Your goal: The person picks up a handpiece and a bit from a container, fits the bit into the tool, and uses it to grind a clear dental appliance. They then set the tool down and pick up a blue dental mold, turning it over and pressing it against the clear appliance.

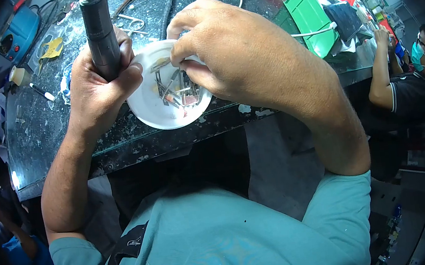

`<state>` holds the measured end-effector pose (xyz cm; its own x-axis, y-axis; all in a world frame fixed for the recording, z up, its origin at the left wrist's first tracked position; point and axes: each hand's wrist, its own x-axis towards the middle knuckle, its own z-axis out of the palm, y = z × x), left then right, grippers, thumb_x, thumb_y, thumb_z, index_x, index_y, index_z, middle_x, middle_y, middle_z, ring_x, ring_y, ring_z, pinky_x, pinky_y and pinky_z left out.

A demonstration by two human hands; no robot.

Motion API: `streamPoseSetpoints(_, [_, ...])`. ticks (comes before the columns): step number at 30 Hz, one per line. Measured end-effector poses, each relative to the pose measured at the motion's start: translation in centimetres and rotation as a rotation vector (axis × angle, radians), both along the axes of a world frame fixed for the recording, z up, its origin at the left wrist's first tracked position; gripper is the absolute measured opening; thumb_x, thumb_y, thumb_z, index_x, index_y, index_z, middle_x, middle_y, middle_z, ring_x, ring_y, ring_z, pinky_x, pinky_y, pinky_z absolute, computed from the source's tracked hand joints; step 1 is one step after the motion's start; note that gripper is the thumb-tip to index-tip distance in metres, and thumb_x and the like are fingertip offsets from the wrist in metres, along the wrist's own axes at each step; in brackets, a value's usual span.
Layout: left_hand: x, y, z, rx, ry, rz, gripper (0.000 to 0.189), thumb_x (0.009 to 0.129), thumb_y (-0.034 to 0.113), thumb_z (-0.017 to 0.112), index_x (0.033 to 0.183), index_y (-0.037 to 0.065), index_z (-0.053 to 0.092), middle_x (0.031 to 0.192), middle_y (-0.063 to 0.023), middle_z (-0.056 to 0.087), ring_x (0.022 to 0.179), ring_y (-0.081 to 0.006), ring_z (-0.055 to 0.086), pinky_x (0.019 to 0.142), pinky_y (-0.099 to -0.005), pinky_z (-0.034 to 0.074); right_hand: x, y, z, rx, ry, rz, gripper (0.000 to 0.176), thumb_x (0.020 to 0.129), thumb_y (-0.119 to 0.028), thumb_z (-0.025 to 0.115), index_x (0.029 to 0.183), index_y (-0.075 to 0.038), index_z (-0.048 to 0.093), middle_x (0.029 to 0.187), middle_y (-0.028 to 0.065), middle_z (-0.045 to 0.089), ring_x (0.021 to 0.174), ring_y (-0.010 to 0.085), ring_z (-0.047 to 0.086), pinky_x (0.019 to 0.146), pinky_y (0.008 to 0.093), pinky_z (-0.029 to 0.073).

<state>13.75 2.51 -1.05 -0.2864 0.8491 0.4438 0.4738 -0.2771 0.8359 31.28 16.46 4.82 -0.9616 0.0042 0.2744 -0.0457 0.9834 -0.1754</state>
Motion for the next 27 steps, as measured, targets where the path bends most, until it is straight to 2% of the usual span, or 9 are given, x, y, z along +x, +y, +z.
streamPoseSetpoints(27, [0.06,-0.1,0.13,-0.032,-0.019,-0.008,0.02,0.071,0.013,0.069,0.085,0.006,0.057,0.066,0.0004,0.054,0.058,-0.0085,0.053,0.056,-0.0248,0.044,-0.85,-0.36,0.09,0.129,-0.026,-0.012,0.013,0.071,-0.005,0.073,0.084,-0.004,0.069,0.104,0.0092,0.061,0.105,0.028,0.057,0.088,0.0368,0.049])
